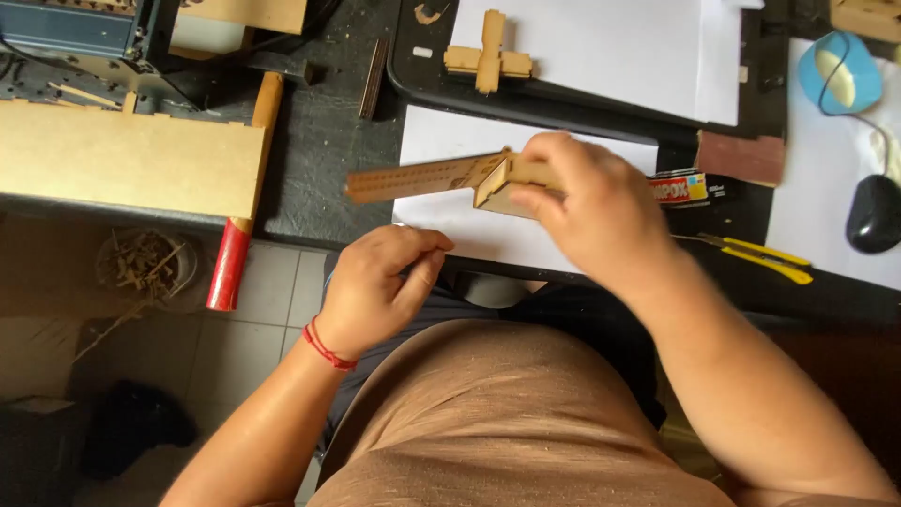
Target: Assembling a small laser-cut wooden box by applying glue to the edges and fitting the panels together.
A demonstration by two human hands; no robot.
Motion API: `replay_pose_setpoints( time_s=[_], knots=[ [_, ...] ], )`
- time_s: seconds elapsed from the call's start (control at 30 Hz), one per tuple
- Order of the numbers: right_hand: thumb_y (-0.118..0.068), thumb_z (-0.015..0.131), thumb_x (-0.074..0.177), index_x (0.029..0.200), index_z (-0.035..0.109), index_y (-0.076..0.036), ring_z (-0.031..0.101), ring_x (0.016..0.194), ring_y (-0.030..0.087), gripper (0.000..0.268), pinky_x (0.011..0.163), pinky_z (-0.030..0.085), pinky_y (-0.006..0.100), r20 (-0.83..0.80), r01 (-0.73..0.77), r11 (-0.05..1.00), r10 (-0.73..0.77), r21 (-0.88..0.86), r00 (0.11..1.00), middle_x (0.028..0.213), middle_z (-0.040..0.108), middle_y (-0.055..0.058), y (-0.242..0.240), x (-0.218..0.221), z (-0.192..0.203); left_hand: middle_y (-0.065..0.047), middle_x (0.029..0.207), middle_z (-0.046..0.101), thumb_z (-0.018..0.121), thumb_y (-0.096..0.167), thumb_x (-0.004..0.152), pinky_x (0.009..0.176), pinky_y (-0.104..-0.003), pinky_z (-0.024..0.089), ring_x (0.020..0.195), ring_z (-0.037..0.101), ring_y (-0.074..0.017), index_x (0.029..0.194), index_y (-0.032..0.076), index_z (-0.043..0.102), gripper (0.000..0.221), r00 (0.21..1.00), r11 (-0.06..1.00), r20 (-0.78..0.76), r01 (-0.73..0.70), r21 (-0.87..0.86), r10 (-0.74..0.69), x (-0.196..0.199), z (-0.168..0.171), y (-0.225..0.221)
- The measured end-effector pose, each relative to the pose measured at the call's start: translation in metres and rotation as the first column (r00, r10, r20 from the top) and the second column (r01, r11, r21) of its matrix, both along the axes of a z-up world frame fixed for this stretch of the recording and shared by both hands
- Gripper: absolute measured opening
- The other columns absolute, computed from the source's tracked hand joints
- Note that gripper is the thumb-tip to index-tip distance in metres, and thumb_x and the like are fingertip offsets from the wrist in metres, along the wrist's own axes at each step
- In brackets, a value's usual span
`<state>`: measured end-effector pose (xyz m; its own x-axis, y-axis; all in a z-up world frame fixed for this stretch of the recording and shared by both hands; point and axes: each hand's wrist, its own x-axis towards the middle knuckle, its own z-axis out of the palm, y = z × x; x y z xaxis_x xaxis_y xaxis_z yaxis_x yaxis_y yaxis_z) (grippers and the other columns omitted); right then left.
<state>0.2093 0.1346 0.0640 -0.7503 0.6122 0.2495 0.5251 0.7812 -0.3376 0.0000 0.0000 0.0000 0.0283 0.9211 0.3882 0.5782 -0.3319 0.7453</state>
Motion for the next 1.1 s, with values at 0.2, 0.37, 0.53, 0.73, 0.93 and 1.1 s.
replay_pose_setpoints(
  time_s=[0.2,0.37,0.53,0.73,0.93,1.1],
  knots=[
    [-0.014,0.070,0.093,0.114,0.050,-0.008,0.062,0.093,0.013,0.029,0.078,0.050,0.026,-0.259,-0.023,0.804,-0.165,-0.595,0.952,0.102,0.065,0.005,0.017,0.016,0.023,0.002,0.083,0.071,0.065,0.023,0.094,0.072,-0.028,0.050,0.076,0.066,-0.0136,0.086,0.011,0.069,0.015,0.966,0.992,0.229,-0.105,-0.074,0.119,0.006,0.018,0.000],
    [-0.022,0.070,0.090,0.115,0.051,-0.008,0.062,0.093,0.011,0.035,0.082,0.052,0.023,-0.329,-0.138,0.708,-0.140,-0.693,0.934,0.102,0.063,0.005,0.015,0.026,0.018,-0.005,0.092,0.065,0.071,0.042,0.083,0.074,-0.029,0.053,0.086,0.063,-0.0163,0.094,0.006,0.056,0.040,0.830,0.990,0.540,-0.129,-0.057,0.139,0.020,0.033,0.002],
    [-0.023,0.067,0.090,0.119,0.050,-0.005,0.064,0.098,0.014,0.038,0.084,0.054,0.025,-0.381,-0.240,0.605,-0.113,-0.759,0.918,0.109,0.065,0.009,-0.005,0.028,0.013,0.000,0.079,0.055,0.058,0.024,0.099,0.069,-0.031,0.045,0.074,0.052,-0.0151,0.082,0.008,0.055,0.023,0.840,0.977,0.521,-0.208,0.046,0.154,0.031,0.058,0.001],
    [-0.034,0.042,0.103,0.133,0.041,0.012,0.058,0.123,0.036,0.056,0.112,0.050,0.042,-0.395,-0.270,0.942,0.175,-0.198,0.902,0.128,0.057,0.028,-0.037,0.020,0.015,0.007,0.062,0.029,0.052,0.017,0.102,0.056,-0.027,0.022,0.060,0.028,-0.0090,0.060,0.014,0.032,0.046,0.782,0.954,0.556,-0.287,-0.083,0.283,0.040,0.069,-0.005],
    [-0.068,0.079,0.062,0.152,0.019,0.002,0.048,0.139,0.038,0.129,0.123,0.038,0.049,-0.275,-0.040,0.999,0.034,-0.017,0.961,0.147,0.044,0.026,-0.070,0.028,0.001,0.006,0.058,0.038,0.054,0.019,0.102,0.051,-0.027,0.027,0.055,0.033,-0.0091,0.060,0.012,0.041,0.044,0.816,0.943,0.485,-0.328,-0.057,0.314,0.047,0.065,-0.015],
    [-0.022,0.097,0.065,0.148,0.022,0.005,0.047,0.137,0.042,0.115,0.121,0.039,0.049,-0.250,0.108,0.994,-0.097,0.029,0.963,0.143,0.046,0.024,-0.081,0.023,-0.004,-0.014,0.096,0.061,0.058,0.007,0.097,0.090,-0.042,0.048,0.094,0.059,-0.0323,0.097,0.000,0.066,0.010,0.958,0.926,0.233,-0.234,0.297,0.168,0.046,0.059,-0.017]
  ],
)
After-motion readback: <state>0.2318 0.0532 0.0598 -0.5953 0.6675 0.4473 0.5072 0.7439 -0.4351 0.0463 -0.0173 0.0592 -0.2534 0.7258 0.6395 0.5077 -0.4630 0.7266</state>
